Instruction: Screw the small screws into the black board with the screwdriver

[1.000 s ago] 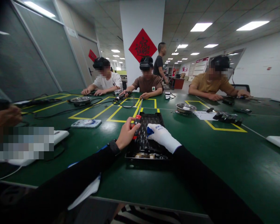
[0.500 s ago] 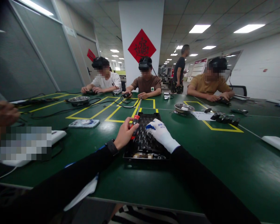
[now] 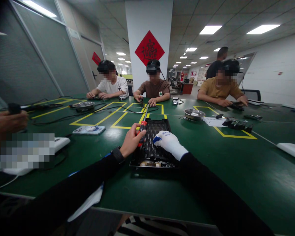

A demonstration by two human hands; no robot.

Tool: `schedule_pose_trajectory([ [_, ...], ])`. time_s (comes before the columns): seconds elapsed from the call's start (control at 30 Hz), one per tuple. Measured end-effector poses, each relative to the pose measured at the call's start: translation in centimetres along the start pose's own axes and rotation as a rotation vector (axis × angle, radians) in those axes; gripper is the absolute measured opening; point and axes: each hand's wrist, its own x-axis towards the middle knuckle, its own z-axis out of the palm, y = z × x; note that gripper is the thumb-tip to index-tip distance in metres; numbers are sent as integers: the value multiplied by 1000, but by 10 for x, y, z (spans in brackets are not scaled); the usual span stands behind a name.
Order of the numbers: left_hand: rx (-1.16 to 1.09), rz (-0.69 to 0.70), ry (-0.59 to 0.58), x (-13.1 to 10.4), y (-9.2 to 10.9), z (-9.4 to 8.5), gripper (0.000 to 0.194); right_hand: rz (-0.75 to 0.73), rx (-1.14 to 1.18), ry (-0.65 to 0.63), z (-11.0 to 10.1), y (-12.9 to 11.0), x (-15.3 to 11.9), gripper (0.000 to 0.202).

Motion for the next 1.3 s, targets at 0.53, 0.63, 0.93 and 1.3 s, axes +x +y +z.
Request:
schedule_pose_trajectory([
  [0.53,5,-5,-3,-1,3,0,31,-40,-106,-42,7,7,4,24],
  [0.63,23,3,-18,-1,2,1,30,-91,-46,-114,6,11,14,22],
  [0.93,-21,-44,-91,0,-6,4,31,-177,90,-177,-9,16,33,21],
  [1.3,-60,-56,-86,0,-4,3,31,-222,605,-333,-32,2,-22,19],
])
